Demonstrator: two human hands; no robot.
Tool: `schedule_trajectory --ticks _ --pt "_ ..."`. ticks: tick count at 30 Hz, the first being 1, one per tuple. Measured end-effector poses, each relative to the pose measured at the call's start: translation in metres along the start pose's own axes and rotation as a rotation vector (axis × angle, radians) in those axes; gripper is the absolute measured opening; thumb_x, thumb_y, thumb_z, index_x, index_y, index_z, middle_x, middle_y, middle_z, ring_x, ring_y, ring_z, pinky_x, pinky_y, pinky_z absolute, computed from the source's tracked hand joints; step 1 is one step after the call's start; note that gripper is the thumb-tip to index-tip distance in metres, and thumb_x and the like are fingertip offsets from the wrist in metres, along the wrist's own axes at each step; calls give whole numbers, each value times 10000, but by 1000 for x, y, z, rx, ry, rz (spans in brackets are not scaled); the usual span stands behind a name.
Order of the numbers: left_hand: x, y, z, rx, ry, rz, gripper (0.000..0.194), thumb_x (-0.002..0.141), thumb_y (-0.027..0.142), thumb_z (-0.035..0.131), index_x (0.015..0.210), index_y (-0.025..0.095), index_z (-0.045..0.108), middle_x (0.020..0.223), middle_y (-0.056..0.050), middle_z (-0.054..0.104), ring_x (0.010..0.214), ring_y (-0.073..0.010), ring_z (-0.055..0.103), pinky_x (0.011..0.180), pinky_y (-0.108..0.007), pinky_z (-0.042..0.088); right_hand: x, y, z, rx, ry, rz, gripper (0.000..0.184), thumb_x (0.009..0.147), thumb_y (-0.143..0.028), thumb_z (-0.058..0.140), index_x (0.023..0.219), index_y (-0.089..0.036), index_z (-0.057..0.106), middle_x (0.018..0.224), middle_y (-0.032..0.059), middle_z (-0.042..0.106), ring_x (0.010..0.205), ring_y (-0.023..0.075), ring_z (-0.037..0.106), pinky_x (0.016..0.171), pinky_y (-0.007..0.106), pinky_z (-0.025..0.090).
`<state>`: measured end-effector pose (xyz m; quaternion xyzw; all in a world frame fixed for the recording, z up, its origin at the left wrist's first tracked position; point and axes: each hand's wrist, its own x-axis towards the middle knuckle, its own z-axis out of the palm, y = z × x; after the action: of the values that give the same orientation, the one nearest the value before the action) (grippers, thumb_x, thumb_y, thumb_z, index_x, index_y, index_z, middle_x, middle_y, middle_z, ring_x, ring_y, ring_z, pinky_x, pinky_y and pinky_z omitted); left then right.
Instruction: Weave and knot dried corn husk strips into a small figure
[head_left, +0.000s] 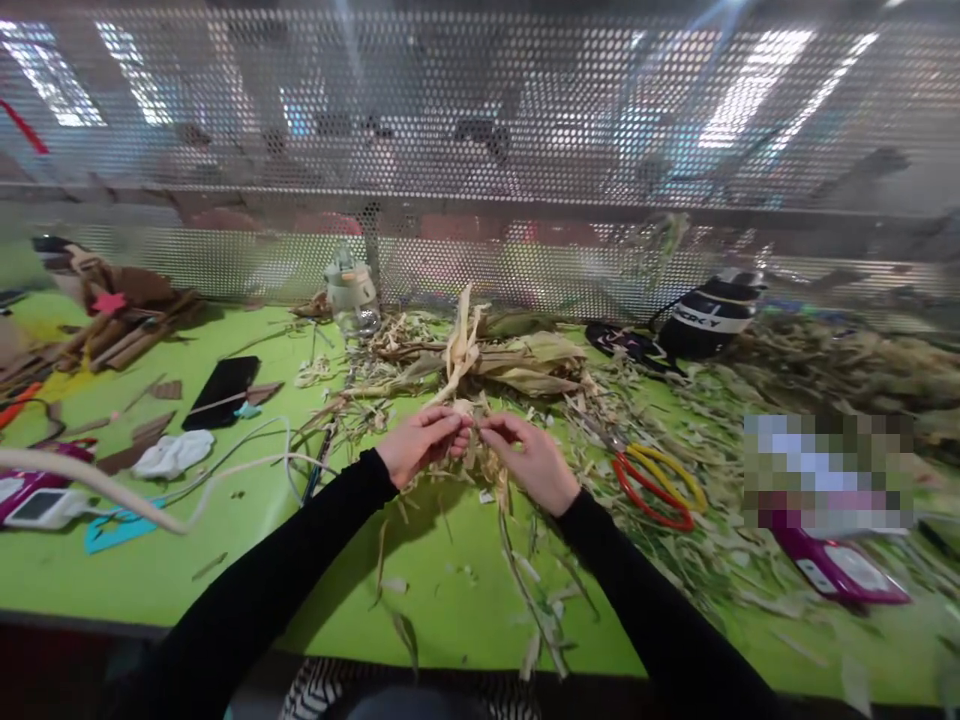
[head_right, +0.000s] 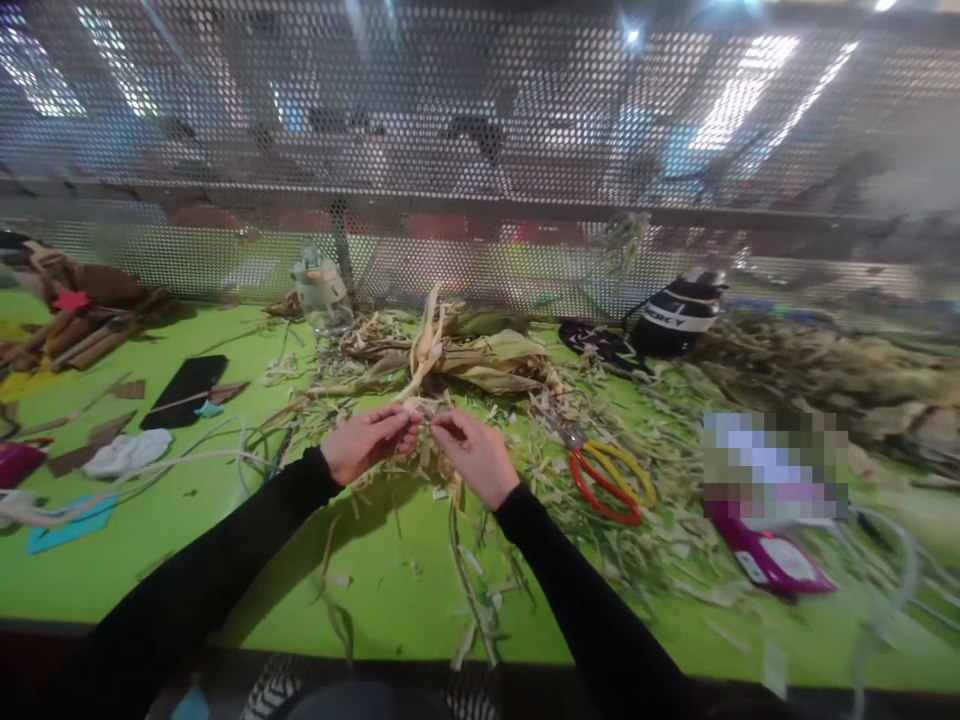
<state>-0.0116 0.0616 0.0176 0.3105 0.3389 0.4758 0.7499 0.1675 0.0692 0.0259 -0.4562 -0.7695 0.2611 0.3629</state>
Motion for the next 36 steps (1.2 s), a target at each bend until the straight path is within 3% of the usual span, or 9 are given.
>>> schedule_trajectory --ticks 3,10,18,23,26,29,33,36 --pt "2 -3 -2 0 -2 -3 238 661 279 763 811 112 685 626 -7 625 539 -67 586 568 -176 495 -4 -5 -1 -102 90 -37 118 844 -311 522 817 -214 583 812 49 645 739 189 587 696 304 441" --pt "5 -14 -1 94 -12 -68 379 521 368 828 716 101 642 617 -4 637 536 -73 591 625 -219 507 -11 -2 -1 -36 73 -3 122 867 -297 460 824 -192 507 651 -10 519 524 107 447 472 218 346" --pt "-4 -26 3 223 -213 -212 357 566 360 804 716 87 629 632 -13 655 549 -64 602 614 -193 493 -20 -4 6 -62 90 -27 102 846 -279 500 818 -185 526 477 -90 336 389 60 303 401 190 252" --pt "-7 -26 6 162 -222 -298 189 721 248 719 753 102 602 759 -64 697 572 -88 647 529 -164 492 -21 -7 5 -53 104 -28 82 836 -264 526 808 -188 538 447 -87 413 358 62 394 402 179 325" --pt "-7 -24 7 104 -137 -309 69 823 146 586 777 95 596 762 -84 703 561 -84 653 505 -144 490 -23 -8 5 15 81 -32 70 834 -259 528 825 -190 539 533 -47 548 411 83 522 421 180 405" --pt "-6 -24 8 41 -41 -292 142 864 80 483 763 92 582 711 -78 694 546 -81 650 508 -145 496 -25 -8 7 50 64 -63 78 836 -265 525 830 -189 542 646 -6 617 504 109 608 452 188 455" --pt "-4 -26 8 45 -61 -252 101 828 104 565 732 85 586 657 -61 670 552 -75 632 602 -179 520 -24 -8 7 -12 118 -85 84 831 -262 534 814 -183 554 669 0 610 497 96 579 447 185 432" --pt "-3 -29 7 187 -117 -168 112 791 172 634 733 83 599 634 -30 638 554 -64 596 645 -202 505 -20 -8 3 -101 190 -80 86 831 -250 528 790 -181 558 603 -16 565 465 86 518 413 184 365"
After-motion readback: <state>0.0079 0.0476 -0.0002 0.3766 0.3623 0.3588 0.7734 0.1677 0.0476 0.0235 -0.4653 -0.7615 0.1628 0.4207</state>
